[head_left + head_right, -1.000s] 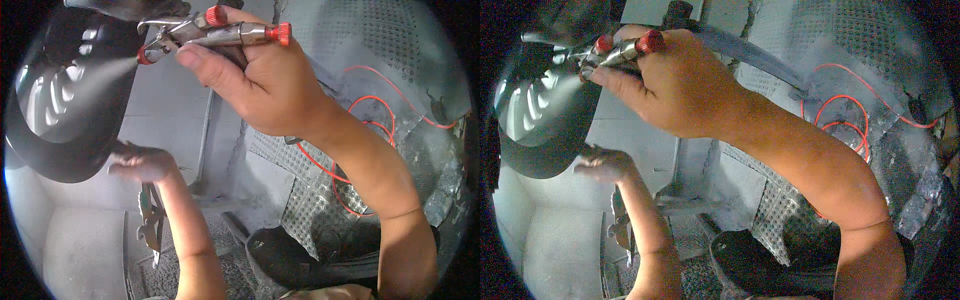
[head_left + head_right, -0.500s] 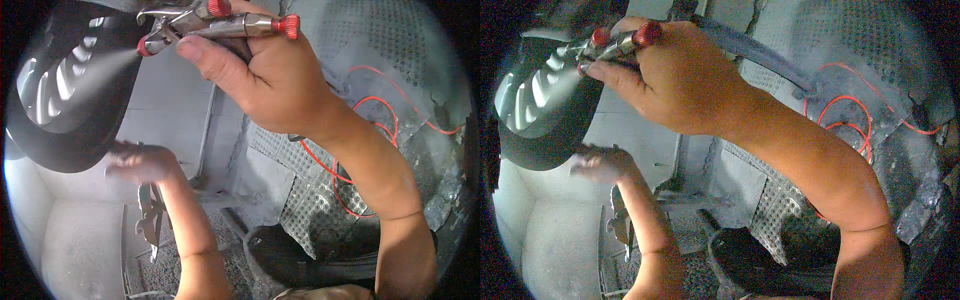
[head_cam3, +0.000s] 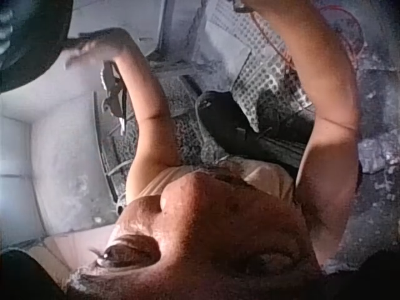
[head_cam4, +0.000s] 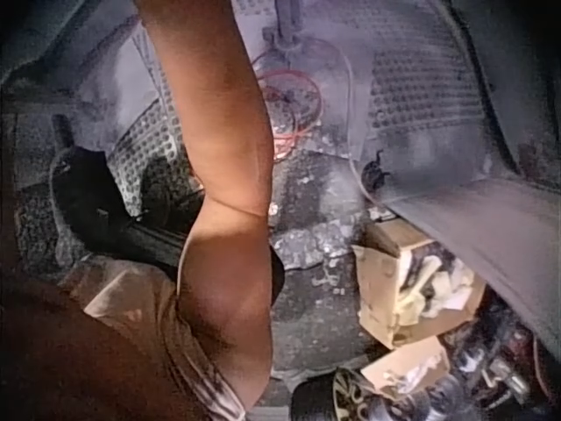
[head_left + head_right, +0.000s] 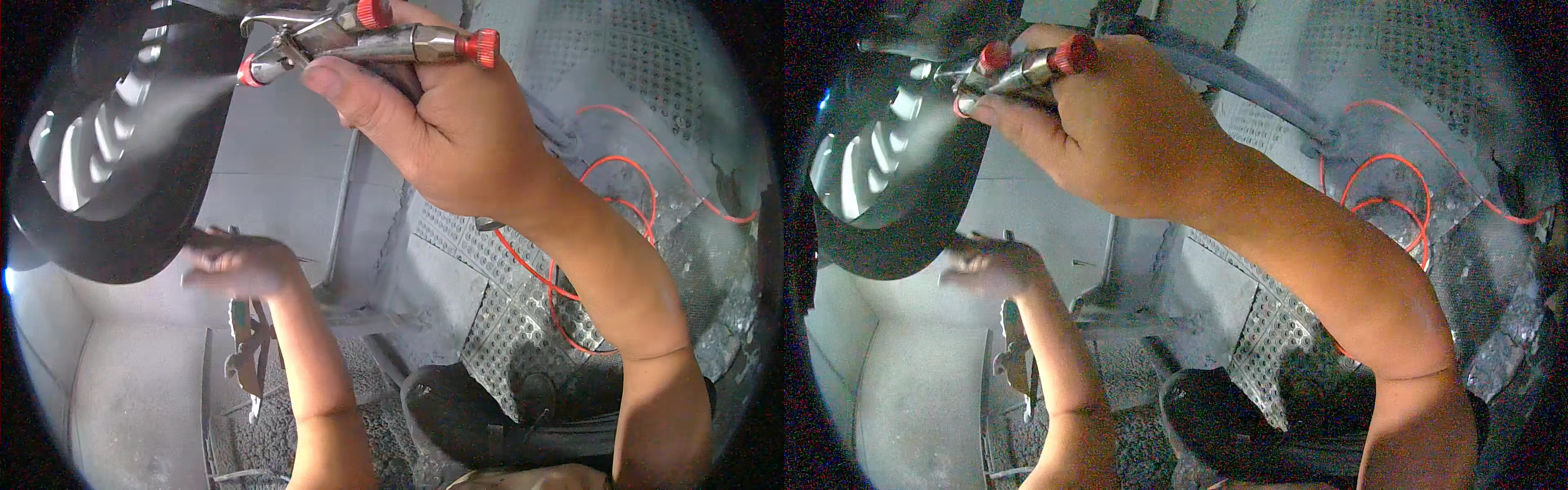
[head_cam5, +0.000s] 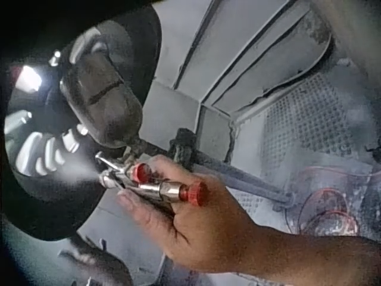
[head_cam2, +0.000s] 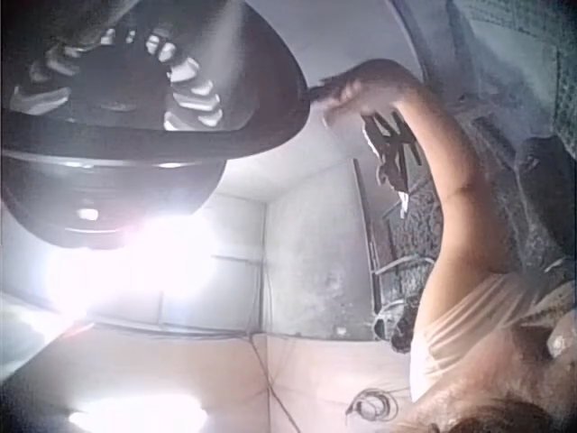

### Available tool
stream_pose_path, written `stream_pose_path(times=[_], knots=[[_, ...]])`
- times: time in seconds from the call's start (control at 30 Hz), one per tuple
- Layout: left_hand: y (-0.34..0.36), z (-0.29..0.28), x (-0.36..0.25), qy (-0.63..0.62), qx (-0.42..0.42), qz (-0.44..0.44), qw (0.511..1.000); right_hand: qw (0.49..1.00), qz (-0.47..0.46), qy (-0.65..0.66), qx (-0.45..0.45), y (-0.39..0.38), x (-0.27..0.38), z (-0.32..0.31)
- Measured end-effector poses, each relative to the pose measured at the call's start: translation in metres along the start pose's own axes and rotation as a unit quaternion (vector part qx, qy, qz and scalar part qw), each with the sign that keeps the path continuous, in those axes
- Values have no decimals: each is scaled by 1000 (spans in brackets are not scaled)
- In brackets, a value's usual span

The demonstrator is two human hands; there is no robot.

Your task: Applying black spray paint to automotive wheel rims in a paint booth.

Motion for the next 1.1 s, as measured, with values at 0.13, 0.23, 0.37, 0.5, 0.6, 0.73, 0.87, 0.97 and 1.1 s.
stream_pose_path(times=[0.13,0.23,0.37,0.5,0.6,0.73,0.87,0.97,1.1], knots=[[-34,40,-49,-98,-103,-71,987,997,52,46,24,-1,-1,-1],[-95,64,-130,-139,76,23,987,958,83,211,176,-2,2,-29],[-84,45,-126,-172,22,9,985,988,-39,140,53,-5,-10,-9],[-9,-1,-19,-116,7,-19,993,957,131,244,88,-5,-8,-4],[16,-12,1,-39,-5,-85,996,969,98,210,85,6,5,-10],[-103,62,-134,-216,141,-23,966,987,47,118,99,6,10,-20],[-111,13,-156,-317,297,26,900,983,0,184,6,4,-6,-17],[28,-49,-24,-469,384,-110,787,997,-14,43,63,15,21,-18],[-2,9,-5,87,-41,-77,992,981,42,173,73,4,-6,-12]])
Point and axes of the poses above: each hand's wrist, its own y-axis towards the middle knuckle, its own z-axis out of the palm, x = y × z, the point moved 3 cm from there along y, towards the middle knuckle, and after that the axes turned 5 degrees about y, right-handed, at the moved point
